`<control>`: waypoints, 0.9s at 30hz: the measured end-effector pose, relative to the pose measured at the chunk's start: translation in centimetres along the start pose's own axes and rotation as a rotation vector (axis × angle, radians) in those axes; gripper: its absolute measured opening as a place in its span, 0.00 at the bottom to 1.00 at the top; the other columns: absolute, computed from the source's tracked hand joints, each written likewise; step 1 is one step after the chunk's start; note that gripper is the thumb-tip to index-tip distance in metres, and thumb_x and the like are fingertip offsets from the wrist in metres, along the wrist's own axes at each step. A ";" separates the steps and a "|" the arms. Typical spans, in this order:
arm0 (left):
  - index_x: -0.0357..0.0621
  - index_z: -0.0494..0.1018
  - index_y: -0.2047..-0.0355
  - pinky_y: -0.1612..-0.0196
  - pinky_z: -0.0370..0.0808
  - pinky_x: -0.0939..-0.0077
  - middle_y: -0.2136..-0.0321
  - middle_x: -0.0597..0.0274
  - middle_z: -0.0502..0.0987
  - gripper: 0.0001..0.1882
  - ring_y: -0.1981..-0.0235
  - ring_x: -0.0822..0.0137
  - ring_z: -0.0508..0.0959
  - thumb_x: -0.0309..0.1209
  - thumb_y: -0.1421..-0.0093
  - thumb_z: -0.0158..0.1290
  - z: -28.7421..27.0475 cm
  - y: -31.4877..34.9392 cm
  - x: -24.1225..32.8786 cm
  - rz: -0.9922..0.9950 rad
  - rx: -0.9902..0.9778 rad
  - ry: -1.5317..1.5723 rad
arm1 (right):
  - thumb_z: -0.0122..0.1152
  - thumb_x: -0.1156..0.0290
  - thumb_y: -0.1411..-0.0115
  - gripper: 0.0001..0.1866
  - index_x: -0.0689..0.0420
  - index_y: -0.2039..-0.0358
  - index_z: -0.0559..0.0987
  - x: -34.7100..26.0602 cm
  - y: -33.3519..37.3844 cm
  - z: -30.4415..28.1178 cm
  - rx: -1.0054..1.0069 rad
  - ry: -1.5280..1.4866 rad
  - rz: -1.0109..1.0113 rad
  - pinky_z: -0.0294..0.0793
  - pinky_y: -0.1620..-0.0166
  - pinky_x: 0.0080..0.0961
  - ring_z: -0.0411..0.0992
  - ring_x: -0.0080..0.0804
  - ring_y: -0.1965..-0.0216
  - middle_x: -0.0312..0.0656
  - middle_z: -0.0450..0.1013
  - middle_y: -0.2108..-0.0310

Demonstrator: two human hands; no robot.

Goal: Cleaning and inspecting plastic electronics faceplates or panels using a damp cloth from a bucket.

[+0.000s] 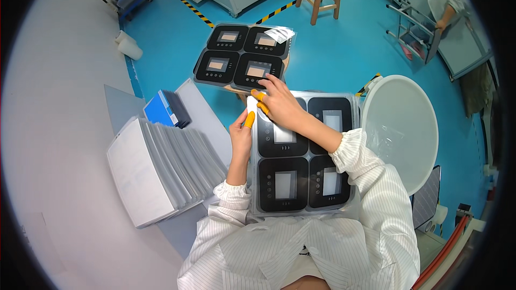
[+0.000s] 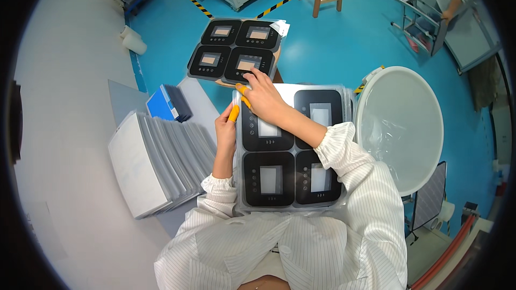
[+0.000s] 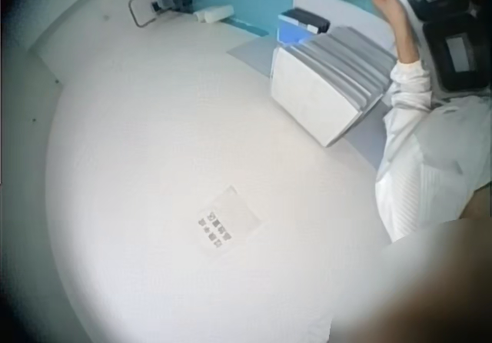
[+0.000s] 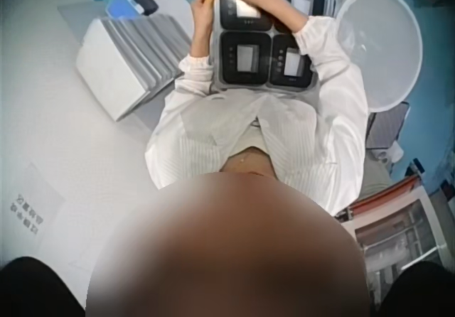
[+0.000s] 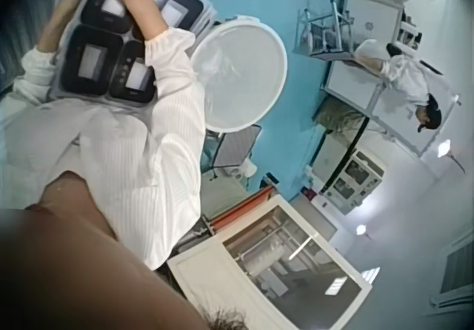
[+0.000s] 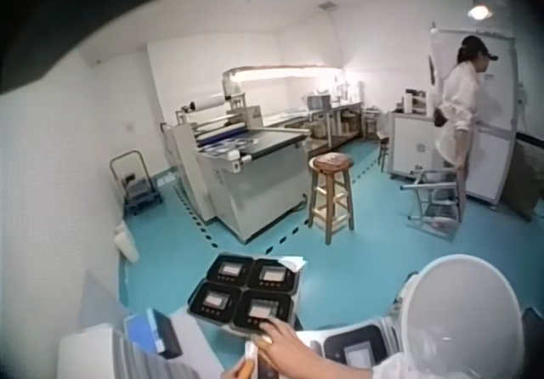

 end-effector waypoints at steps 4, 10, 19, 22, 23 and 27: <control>0.33 0.66 0.53 0.56 0.64 0.85 0.59 0.61 0.72 0.17 0.61 0.76 0.70 0.26 0.43 0.48 -0.4 -0.1 -0.1 0.019 -0.011 -0.024 | 0.56 0.73 0.54 0.16 0.58 0.61 0.76 -0.6 0.3 0.5 -0.002 0.065 -0.055 0.56 0.46 0.38 0.54 0.48 0.45 0.49 0.62 0.53; 0.33 0.66 0.53 0.54 0.63 0.84 0.58 0.60 0.72 0.17 0.59 0.75 0.69 0.27 0.43 0.48 -0.4 -0.2 -0.3 -0.009 -0.007 -0.013 | 0.55 0.75 0.54 0.16 0.58 0.61 0.76 -0.4 0.7 0.4 -0.052 -0.078 -0.018 0.56 0.45 0.37 0.54 0.47 0.45 0.48 0.62 0.52; 0.34 0.67 0.53 0.57 0.65 0.86 0.60 0.62 0.72 0.17 0.61 0.77 0.70 0.26 0.43 0.48 -0.5 -0.3 -0.2 0.011 -0.007 -0.032 | 0.56 0.77 0.54 0.17 0.57 0.60 0.75 -0.4 0.9 0.2 0.000 0.033 -0.044 0.57 0.46 0.37 0.55 0.47 0.46 0.48 0.63 0.54; 0.35 0.67 0.53 0.59 0.66 0.87 0.61 0.62 0.73 0.17 0.62 0.77 0.70 0.25 0.44 0.47 -0.7 -0.6 -0.1 0.015 -0.031 -0.060 | 0.56 0.77 0.54 0.17 0.57 0.61 0.75 -0.1 1.0 0.2 -0.032 -0.053 -0.031 0.57 0.46 0.36 0.55 0.47 0.46 0.47 0.63 0.54; 0.36 0.66 0.52 0.58 0.66 0.86 0.60 0.60 0.73 0.17 0.61 0.76 0.71 0.24 0.44 0.47 -0.7 -0.8 0.0 0.015 -0.063 -0.084 | 0.56 0.77 0.54 0.16 0.57 0.62 0.76 0.2 0.9 0.1 0.018 -0.079 0.011 0.58 0.46 0.35 0.56 0.46 0.46 0.47 0.63 0.54; 0.37 0.65 0.52 0.53 0.67 0.79 0.56 0.54 0.68 0.21 0.55 0.67 0.71 0.16 0.48 0.42 -0.8 -1.5 2.8 0.260 -0.029 -0.300 | 0.57 0.77 0.55 0.13 0.59 0.65 0.77 0.6 0.6 -0.1 0.122 -0.097 0.081 0.59 0.47 0.34 0.58 0.44 0.47 0.45 0.65 0.56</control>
Point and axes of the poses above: each hand's wrist, its own y-axis away from the middle knuckle, its own z-axis out of the palm, x = y × z, the point moved 4 cm from there along -y, towards the middle knuckle
